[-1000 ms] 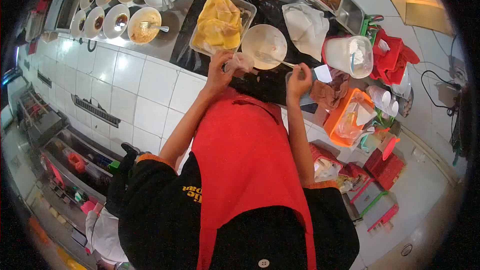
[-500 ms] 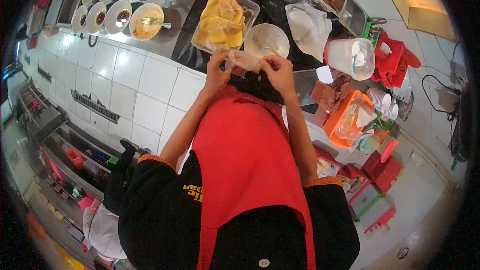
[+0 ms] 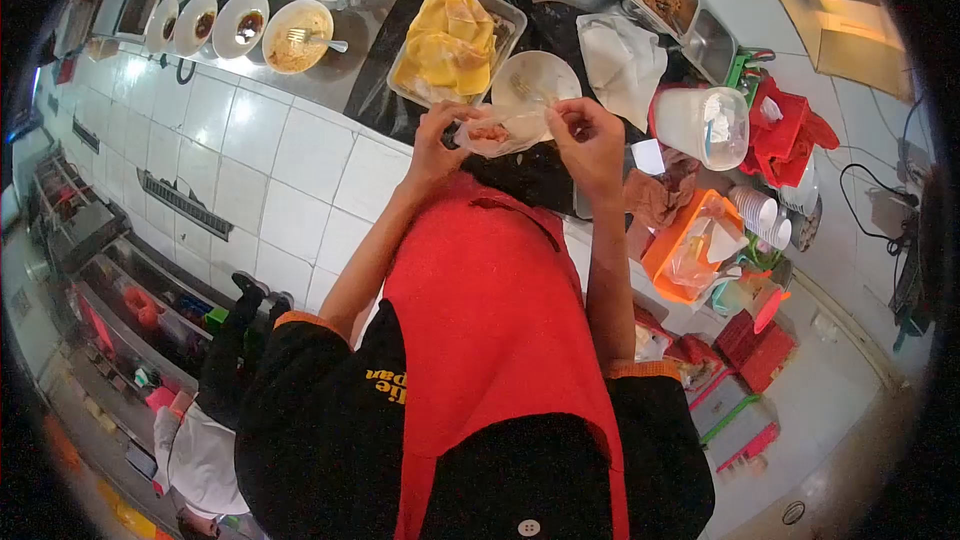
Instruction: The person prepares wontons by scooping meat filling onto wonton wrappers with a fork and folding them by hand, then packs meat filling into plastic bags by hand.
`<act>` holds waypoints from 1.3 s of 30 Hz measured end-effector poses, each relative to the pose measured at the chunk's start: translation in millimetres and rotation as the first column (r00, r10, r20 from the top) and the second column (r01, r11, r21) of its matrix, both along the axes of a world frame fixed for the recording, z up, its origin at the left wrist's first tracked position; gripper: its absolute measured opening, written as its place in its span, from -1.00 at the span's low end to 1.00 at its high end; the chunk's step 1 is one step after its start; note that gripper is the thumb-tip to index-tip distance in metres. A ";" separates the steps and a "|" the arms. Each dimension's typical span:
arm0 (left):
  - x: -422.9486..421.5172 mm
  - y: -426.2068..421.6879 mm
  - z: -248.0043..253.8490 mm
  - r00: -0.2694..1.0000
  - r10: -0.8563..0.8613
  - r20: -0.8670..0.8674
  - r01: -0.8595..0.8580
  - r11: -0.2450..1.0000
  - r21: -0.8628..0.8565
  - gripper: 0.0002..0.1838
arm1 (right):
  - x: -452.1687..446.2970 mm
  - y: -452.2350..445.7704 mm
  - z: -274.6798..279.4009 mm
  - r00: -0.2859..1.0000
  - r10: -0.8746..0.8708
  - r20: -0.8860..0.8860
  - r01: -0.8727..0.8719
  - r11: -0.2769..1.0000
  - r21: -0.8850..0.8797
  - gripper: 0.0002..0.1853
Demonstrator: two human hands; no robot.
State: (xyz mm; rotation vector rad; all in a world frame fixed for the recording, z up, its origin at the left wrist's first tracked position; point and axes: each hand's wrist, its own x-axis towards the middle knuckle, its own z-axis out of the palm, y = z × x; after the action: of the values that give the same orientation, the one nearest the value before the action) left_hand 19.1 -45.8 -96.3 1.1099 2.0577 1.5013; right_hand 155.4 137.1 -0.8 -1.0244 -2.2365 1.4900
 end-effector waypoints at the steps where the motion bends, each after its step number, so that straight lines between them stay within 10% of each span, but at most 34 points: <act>1: -1.0 -0.8 -0.5 1.000 0.000 0.000 0.000 1.000 0.001 -0.59 | 2.4 2.0 4.0 0.997 -0.069 -0.037 0.067 0.996 -0.067 -0.74; 6: -4.6 0.4 -9.4 0.985 0.016 0.172 -0.027 0.998 0.060 -0.77 | 22.6 11.5 -38.3 0.964 0.265 -0.012 -0.266 0.962 -0.061 -0.20; 9: -11.1 12.4 6.8 0.938 -0.177 0.296 0.151 0.982 0.111 -0.82 | 9.4 -16.7 -72.2 0.970 0.198 -0.143 -0.195 0.980 0.037 -0.39; 10: -12.0 14.8 16.1 0.937 -0.183 0.298 0.157 0.982 0.108 -0.82 | 12.2 -12.0 -96.2 0.944 0.314 -0.101 -0.328 0.926 -0.186 -0.70; 13: -11.5 14.6 24.9 0.960 -0.271 0.077 0.256 0.953 0.164 -0.81 | 5.5 -18.7 -70.7 0.932 0.199 -0.302 -0.248 0.960 -0.132 -0.90; 23: -13.9 11.0 -2.5 0.975 -0.026 0.221 0.005 0.995 0.096 -0.95 | 15.7 -15.1 -93.2 0.970 0.058 -0.234 -0.120 0.959 -0.259 -0.76; 25: -13.5 11.6 -0.9 0.963 0.027 0.269 -0.066 0.988 0.139 -0.96 | 6.9 -21.6 -75.0 0.964 0.249 -0.088 -0.255 0.965 -0.064 -0.66; 27: -19.5 9.9 -0.2 0.977 -0.061 0.203 0.039 0.993 0.108 -0.95 | -10.2 -45.0 -70.8 0.965 0.070 -0.254 -0.144 0.947 -0.286 -0.65; 30: -15.3 15.7 17.6 0.968 -0.193 0.158 0.178 0.979 0.105 -0.89 | -27.0 -42.6 -157.8 0.841 0.542 -0.006 -0.437 0.684 0.585 -0.68; 31: -12.1 16.9 26.1 0.969 -0.192 0.156 0.177 0.979 0.105 -0.89 | -29.9 -45.5 -147.3 0.840 0.542 -0.007 -0.436 0.683 0.586 -0.68; 33: -4.6 14.1 42.8 0.983 0.009 0.182 -0.035 0.990 0.139 -0.89 | -36.2 -51.7 -109.3 0.889 0.407 -0.208 -0.369 0.907 0.201 -0.75; 37: 4.4 -18.5 17.0 0.945 0.258 0.200 -0.256 0.966 -0.036 -0.69 | -18.3 -46.1 -100.2 0.965 0.179 -0.191 -0.250 0.848 -0.467 -0.83; 39: 8.1 -37.6 -8.6 0.544 0.172 0.821 0.245 0.904 -0.351 -0.32 | -11.8 -44.2 -105.0 0.981 0.175 -0.086 -0.195 0.896 -0.399 -0.87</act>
State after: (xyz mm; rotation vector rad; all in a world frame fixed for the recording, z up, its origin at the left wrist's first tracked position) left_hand 27.2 -83.4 -105.0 0.1322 1.4878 1.1060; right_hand 143.6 92.9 -105.8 -0.8819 -2.0849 2.1042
